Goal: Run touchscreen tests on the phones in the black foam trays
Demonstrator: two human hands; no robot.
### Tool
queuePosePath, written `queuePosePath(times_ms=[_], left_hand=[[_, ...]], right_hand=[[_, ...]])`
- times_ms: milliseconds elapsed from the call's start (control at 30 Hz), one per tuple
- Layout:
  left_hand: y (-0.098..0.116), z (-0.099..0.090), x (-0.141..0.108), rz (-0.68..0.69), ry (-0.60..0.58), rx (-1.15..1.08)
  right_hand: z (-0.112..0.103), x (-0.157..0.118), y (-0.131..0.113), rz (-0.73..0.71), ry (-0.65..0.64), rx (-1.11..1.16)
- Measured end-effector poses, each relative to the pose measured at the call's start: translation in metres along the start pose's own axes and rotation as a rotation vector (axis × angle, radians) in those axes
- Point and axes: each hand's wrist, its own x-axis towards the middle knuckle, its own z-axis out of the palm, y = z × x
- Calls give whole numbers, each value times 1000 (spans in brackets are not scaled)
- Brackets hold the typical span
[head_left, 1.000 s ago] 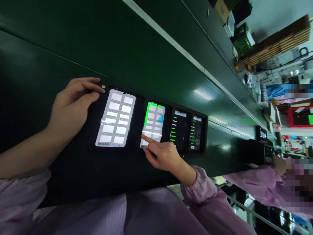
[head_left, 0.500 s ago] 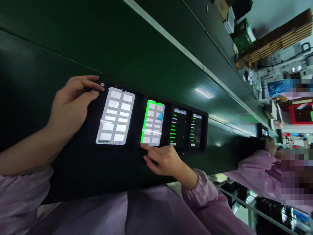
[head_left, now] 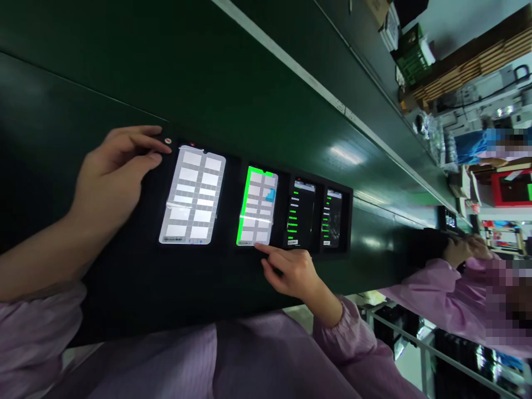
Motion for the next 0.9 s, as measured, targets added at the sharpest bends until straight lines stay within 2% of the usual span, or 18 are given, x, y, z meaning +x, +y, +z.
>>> queuePosePath(times_ms=[167,533,733,900], left_hand=[[-8,-1,3,13,4,14],[-11,-1,9,8,-11,18],[-10,-2,5,46,-12,19],[-1,-1,2,14,0,47]], right_hand=[[-3,-9,4,82,-5,-15],[-5,-1,6,63,55,-39],[-5,19,31,63,78,-72],[-8,38,56,114,65,-65]])
